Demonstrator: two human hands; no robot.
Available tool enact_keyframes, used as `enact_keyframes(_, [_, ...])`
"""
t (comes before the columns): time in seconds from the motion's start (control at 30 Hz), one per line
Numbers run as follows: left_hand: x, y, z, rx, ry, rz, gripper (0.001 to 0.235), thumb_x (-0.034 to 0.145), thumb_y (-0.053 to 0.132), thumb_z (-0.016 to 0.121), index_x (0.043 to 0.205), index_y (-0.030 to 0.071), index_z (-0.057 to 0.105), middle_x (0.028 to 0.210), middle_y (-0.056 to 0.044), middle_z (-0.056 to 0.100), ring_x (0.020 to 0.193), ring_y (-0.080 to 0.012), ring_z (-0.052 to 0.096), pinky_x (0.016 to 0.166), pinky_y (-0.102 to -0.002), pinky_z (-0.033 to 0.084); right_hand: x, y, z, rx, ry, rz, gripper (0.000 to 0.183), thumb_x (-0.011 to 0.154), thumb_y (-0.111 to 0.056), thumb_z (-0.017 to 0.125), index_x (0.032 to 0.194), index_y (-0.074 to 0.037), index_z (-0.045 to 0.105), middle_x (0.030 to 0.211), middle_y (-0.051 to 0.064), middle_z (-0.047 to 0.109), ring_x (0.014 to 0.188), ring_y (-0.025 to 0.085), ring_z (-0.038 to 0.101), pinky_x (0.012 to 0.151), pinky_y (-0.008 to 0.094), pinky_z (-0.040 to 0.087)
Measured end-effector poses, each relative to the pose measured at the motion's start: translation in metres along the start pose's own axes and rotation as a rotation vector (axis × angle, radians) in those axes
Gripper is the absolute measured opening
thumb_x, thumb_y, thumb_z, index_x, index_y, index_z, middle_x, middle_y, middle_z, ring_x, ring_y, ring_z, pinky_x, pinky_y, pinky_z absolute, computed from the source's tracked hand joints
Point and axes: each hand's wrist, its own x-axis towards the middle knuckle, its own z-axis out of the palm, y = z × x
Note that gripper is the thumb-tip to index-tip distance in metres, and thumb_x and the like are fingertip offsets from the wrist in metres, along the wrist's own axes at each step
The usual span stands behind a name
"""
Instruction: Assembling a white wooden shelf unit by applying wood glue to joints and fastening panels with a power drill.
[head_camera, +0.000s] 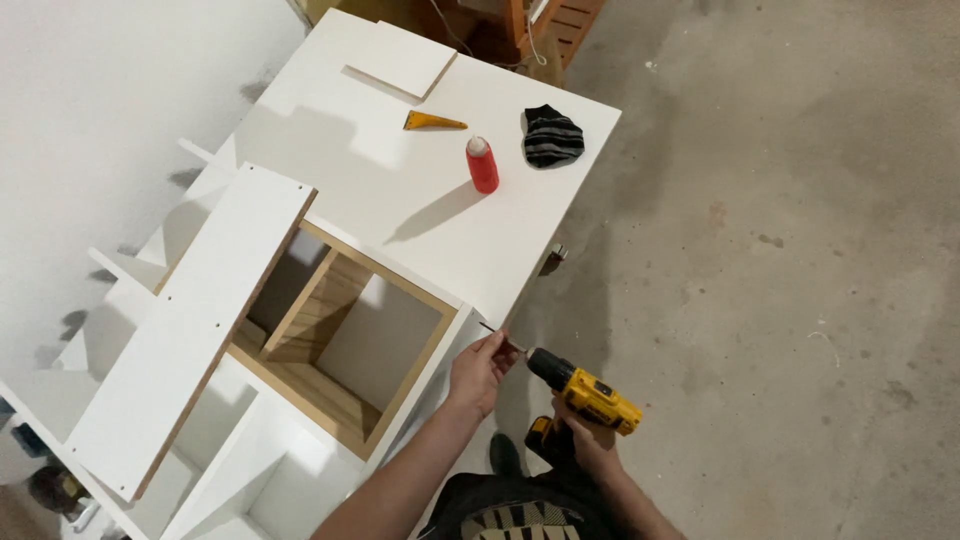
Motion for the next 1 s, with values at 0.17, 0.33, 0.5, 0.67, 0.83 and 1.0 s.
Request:
enact_keyframes(0.17, [0.017, 0.000, 0.000, -0.017, -0.020, 0.079, 0.022, 0.096, 0.013, 0.072, 0.112, -0.002, 0.076, 0.098, -0.013, 0.075, 0.088, -0.0238, 0.068, 0.079, -0.033, 0.059, 0.021, 0.000, 0.004, 0.014, -0.070, -0.018, 0.016, 0.087, -0.015, 0.076, 0.098, -0.003, 0.073, 0.061, 0.008, 0.064, 0.057, 0.018, 0.064, 0.074, 0.039, 0.059])
enact_keyframes(0.33, [0.009, 0.010, 0.008, -0.048, 0.079, 0.077, 0.025, 0.095, 0.011, 0.072, 0.113, -0.006, 0.073, 0.101, -0.016, 0.074, 0.091, -0.0265, 0.068, 0.084, -0.037, 0.061, 0.032, 0.001, -0.003, -0.029, -0.127, 0.035, 0.023, 0.087, -0.021, 0.078, 0.078, -0.009, 0.062, 0.067, 0.006, 0.063, 0.065, 0.018, 0.064, 0.071, 0.038, 0.058])
enact_keyframes(0.5, [0.008, 0.010, 0.003, 0.009, 0.062, 0.122, 0.030, 0.096, 0.013, 0.070, 0.118, -0.007, 0.071, 0.100, -0.016, 0.072, 0.089, -0.0262, 0.067, 0.083, -0.036, 0.060, 0.036, -0.003, -0.004, -0.124, -0.146, 0.142, 0.032, 0.087, -0.029, 0.078, 0.067, -0.008, 0.064, 0.067, 0.006, 0.066, 0.068, 0.018, 0.067, 0.079, 0.037, 0.055])
enact_keyframes(0.67, [-0.012, 0.025, 0.015, 0.037, 0.068, 0.135, 0.028, 0.098, 0.012, 0.068, 0.118, -0.007, 0.071, 0.098, -0.016, 0.073, 0.088, -0.0262, 0.068, 0.083, -0.037, 0.060, 0.041, 0.003, -0.003, -0.112, -0.192, 0.116, 0.036, 0.091, -0.030, 0.075, 0.065, -0.009, 0.059, 0.067, 0.004, 0.062, 0.069, 0.018, 0.065, 0.083, 0.038, 0.053])
enact_keyframes(0.83, [-0.032, 0.101, -0.014, 1.350, -0.072, 0.493, 0.033, 0.096, 0.044, 0.062, 0.105, 0.019, 0.082, 0.080, 0.002, 0.078, 0.061, -0.0086, 0.063, 0.057, -0.024, 0.053, 0.045, 0.014, 0.000, 0.089, -0.152, 0.085, 0.019, 0.087, -0.013, 0.078, 0.077, -0.004, 0.065, 0.061, 0.010, 0.063, 0.061, 0.021, 0.065, 0.074, 0.040, 0.059])
enact_keyframes(1.0, [0.048, 0.206, -0.015, 1.740, -0.547, 0.866, 0.035, 0.092, 0.044, 0.069, 0.113, 0.019, 0.079, 0.110, 0.001, 0.077, 0.109, -0.0169, 0.064, 0.094, -0.034, 0.049, 0.035, -0.001, 0.012, 0.081, -0.119, 0.067, 0.017, 0.086, -0.013, 0.076, 0.080, -0.006, 0.062, 0.060, 0.010, 0.061, 0.055, 0.021, 0.061, 0.067, 0.040, 0.058])
